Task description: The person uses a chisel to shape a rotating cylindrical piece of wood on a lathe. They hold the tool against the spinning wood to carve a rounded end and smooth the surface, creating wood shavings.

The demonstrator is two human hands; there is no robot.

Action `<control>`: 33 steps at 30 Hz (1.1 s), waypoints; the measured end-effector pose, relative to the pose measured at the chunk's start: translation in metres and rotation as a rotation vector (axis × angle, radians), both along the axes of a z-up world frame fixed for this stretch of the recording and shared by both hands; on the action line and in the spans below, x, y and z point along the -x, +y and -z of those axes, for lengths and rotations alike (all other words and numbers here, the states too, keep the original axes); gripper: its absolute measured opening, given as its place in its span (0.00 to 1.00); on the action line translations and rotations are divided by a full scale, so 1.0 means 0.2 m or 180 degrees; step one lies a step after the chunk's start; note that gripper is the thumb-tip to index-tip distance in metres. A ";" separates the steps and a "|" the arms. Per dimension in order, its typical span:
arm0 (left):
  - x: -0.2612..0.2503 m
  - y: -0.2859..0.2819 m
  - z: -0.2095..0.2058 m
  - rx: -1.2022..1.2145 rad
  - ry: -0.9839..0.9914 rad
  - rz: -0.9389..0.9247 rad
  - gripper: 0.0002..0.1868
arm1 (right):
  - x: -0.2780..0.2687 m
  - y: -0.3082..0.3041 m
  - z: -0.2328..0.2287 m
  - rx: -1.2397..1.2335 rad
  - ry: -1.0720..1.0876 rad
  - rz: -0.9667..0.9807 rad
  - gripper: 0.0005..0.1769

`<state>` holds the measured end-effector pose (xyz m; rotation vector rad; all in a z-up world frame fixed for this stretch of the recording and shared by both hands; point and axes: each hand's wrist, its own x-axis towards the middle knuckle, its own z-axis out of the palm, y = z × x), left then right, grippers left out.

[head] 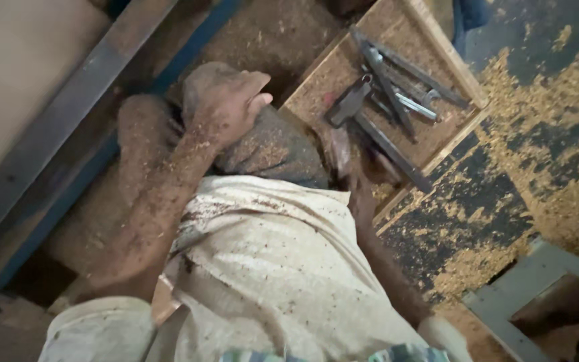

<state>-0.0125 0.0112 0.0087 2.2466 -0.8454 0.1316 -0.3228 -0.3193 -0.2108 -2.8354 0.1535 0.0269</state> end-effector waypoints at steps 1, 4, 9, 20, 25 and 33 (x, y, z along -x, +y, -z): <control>-0.02 0.02 -0.03 -0.0171 -0.0076 -0.0023 0.13 | -0.02 -0.03 0.01 0.0017 -0.0172 -0.0102 0.29; -0.02 0.06 -0.10 -0.0601 0.0111 -0.0155 0.14 | -0.14 -0.02 0.02 -0.1523 0.1146 0.1748 0.20; 0.05 0.12 0.07 0.0221 0.0236 -0.0248 0.17 | -0.18 -0.06 -0.01 0.1177 -0.0058 -0.0137 0.29; 0.05 0.11 0.17 0.0263 0.0156 -0.0053 0.17 | 0.06 -0.08 -0.04 0.0868 -0.0042 -0.0160 0.28; 0.06 0.11 0.14 0.0304 0.0344 -0.0056 0.16 | 0.00 -0.07 0.01 0.0912 0.0241 -0.0245 0.25; 0.09 0.19 0.22 0.0568 0.0228 -0.0283 0.16 | -0.09 -0.01 -0.19 -0.1394 0.0750 0.1107 0.30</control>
